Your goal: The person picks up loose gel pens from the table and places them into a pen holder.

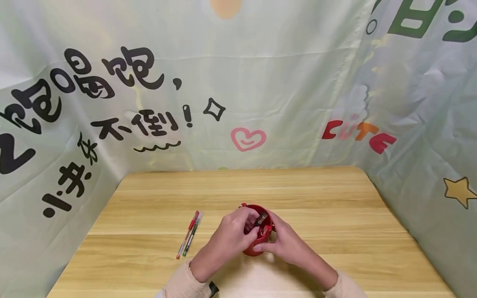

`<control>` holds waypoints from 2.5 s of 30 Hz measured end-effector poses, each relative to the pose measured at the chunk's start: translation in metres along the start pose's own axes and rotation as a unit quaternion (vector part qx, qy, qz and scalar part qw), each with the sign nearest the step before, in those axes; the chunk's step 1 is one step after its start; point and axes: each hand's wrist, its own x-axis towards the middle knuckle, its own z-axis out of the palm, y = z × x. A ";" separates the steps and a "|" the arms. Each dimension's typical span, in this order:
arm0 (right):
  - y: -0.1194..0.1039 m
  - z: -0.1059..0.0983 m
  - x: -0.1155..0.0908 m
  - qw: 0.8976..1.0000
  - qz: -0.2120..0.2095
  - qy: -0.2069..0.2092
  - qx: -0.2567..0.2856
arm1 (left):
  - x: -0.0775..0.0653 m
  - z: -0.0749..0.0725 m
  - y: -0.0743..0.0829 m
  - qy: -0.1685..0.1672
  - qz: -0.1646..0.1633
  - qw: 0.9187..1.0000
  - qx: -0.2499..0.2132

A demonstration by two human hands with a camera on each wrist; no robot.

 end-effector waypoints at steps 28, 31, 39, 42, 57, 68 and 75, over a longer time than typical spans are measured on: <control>0.000 -0.002 -0.001 1.000 0.002 -0.003 -0.003 | 0.020 -0.010 0.013 -0.139 -0.016 0.984 0.113; 0.000 -0.001 0.000 1.000 0.001 -0.005 0.005 | 0.021 -0.010 0.014 -0.144 -0.011 0.981 0.129; -0.001 -0.002 0.001 1.000 0.001 -0.004 0.003 | 0.019 -0.013 0.015 -0.132 -0.003 0.985 0.115; -0.001 -0.002 0.001 1.000 0.000 -0.003 0.002 | 0.018 -0.014 0.015 -0.125 0.000 0.986 0.111; 0.002 -0.002 0.000 1.000 -0.003 -0.005 0.012 | 0.008 -0.031 0.018 -0.072 0.005 0.991 0.111; 0.000 -0.001 -0.001 1.000 0.003 0.002 0.006 | 0.002 -0.043 0.007 -0.009 -0.012 0.995 0.094; 0.000 -0.001 0.000 1.000 0.003 0.008 0.002 | -0.001 -0.052 -0.008 0.023 -0.051 0.992 0.116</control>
